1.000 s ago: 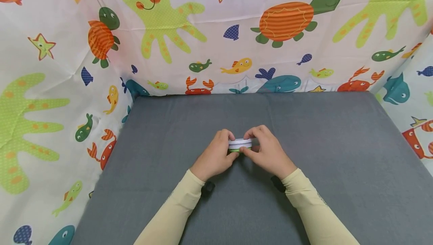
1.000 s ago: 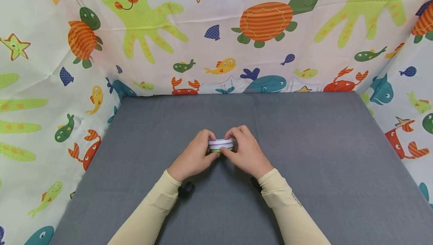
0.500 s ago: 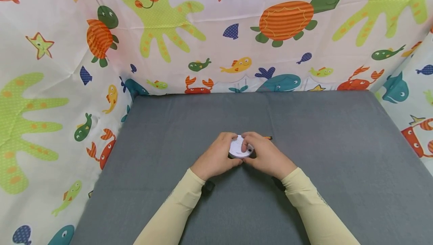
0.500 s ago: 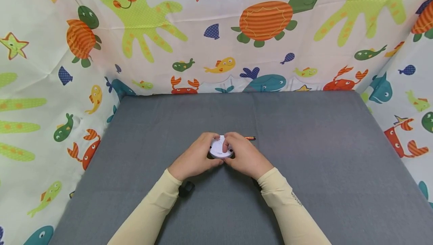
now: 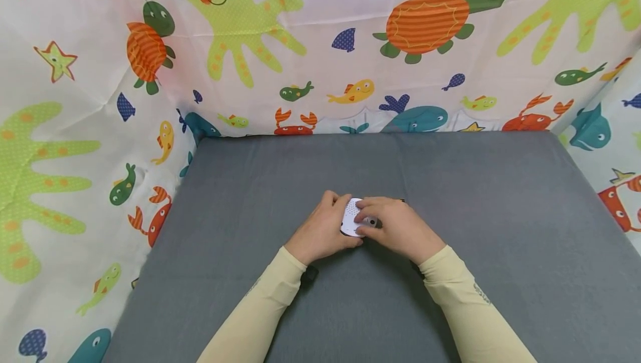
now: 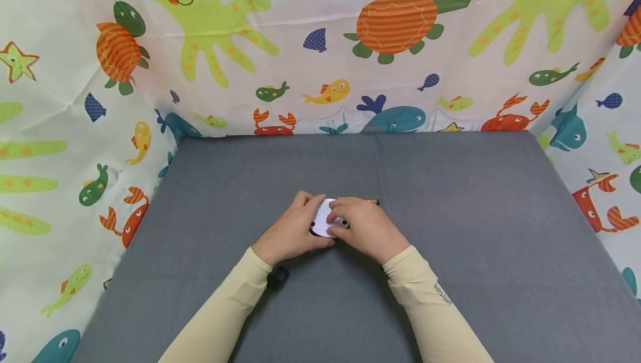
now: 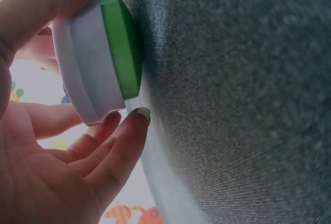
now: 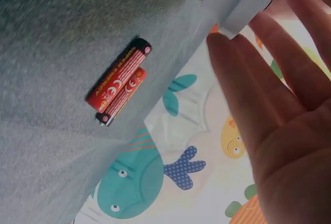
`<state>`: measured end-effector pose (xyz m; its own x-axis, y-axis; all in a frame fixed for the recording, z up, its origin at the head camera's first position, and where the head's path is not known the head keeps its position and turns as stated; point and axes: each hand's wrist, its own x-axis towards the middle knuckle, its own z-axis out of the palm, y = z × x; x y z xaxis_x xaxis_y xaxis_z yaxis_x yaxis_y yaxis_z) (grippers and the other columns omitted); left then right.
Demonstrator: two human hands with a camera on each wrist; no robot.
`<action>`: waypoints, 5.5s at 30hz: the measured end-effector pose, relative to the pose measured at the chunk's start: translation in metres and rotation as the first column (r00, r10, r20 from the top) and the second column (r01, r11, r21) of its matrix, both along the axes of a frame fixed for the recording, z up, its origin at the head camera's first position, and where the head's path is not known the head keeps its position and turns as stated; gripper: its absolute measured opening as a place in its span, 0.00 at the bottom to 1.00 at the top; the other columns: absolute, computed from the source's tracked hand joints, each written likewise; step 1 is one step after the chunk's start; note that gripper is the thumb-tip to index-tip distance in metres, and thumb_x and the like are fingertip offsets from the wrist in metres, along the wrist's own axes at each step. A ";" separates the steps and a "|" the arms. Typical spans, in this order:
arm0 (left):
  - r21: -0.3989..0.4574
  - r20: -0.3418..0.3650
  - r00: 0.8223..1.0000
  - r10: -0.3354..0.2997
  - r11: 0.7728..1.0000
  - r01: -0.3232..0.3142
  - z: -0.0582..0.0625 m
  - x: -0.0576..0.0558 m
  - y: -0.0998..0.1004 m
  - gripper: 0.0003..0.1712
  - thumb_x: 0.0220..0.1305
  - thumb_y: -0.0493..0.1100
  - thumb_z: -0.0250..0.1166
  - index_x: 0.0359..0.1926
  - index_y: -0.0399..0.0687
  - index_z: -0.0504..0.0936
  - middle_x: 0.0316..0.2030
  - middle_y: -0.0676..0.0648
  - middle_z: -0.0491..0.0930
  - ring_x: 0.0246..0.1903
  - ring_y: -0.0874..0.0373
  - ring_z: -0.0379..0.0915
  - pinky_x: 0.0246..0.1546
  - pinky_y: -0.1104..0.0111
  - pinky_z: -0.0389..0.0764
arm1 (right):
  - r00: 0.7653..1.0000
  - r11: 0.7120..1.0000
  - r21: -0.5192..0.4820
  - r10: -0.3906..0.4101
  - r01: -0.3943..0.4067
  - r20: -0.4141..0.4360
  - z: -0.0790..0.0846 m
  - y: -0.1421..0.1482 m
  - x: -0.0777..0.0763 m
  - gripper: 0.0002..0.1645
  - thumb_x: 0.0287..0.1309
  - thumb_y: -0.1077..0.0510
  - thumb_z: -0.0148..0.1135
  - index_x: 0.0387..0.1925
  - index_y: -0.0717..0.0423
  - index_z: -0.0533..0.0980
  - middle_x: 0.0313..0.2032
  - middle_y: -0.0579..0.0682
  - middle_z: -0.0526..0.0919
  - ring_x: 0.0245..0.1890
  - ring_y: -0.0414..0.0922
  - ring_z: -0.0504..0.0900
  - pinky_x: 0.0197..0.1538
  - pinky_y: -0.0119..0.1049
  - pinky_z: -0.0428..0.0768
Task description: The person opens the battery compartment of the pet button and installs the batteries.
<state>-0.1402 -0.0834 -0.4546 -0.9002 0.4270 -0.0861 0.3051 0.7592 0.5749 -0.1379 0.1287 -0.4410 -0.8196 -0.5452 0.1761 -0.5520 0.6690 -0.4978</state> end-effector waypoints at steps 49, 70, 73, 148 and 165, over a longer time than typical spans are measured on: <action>0.014 -0.001 1.000 0.005 1.000 -0.005 0.001 0.000 -0.001 0.48 0.61 0.55 0.81 0.77 0.51 0.69 0.59 0.44 0.69 0.44 0.57 0.77 0.48 0.64 0.82 | 0.986 0.998 0.036 0.066 -0.061 -0.153 0.002 -0.008 0.006 0.12 0.62 0.60 0.78 0.31 0.45 0.80 0.43 0.45 0.89 0.48 0.45 0.86 0.48 0.42 0.86; -0.042 0.062 0.996 0.071 0.997 -0.069 0.005 0.000 0.000 0.56 0.58 0.58 0.83 0.82 0.53 0.65 0.66 0.45 0.67 0.49 0.56 0.78 0.48 0.63 0.82 | 0.965 0.947 0.186 -0.262 0.262 -0.025 -0.016 0.100 0.017 0.16 0.65 0.60 0.75 0.53 0.58 0.86 0.51 0.57 0.87 0.52 0.57 0.85 0.57 0.60 0.84; -0.053 0.054 0.996 0.073 0.996 -0.070 0.004 0.001 0.002 0.56 0.58 0.58 0.83 0.82 0.53 0.65 0.65 0.46 0.67 0.49 0.56 0.78 0.48 0.64 0.82 | 0.961 0.950 0.150 -0.270 0.276 -0.059 -0.013 0.091 0.000 0.12 0.68 0.61 0.73 0.51 0.58 0.88 0.48 0.56 0.88 0.50 0.56 0.86 0.56 0.59 0.84; -0.028 -0.076 0.997 -0.006 1.000 0.004 0.002 0.005 0.008 0.54 0.55 0.54 0.86 0.76 0.44 0.69 0.61 0.45 0.68 0.46 0.58 0.79 0.48 0.69 0.84 | 0.872 0.907 0.000 -0.406 0.422 0.275 0.003 -0.009 0.000 0.10 0.62 0.57 0.79 0.33 0.52 0.82 0.38 0.54 0.83 0.37 0.50 0.81 0.38 0.40 0.77; 0.002 0.017 0.996 0.093 0.996 -0.093 0.003 0.004 0.005 0.57 0.54 0.58 0.86 0.80 0.51 0.67 0.64 0.47 0.68 0.50 0.56 0.79 0.51 0.64 0.83 | 0.889 0.901 0.035 -0.433 0.433 0.151 0.009 0.032 -0.015 0.05 0.70 0.59 0.71 0.44 0.55 0.87 0.42 0.57 0.90 0.40 0.54 0.84 0.46 0.53 0.81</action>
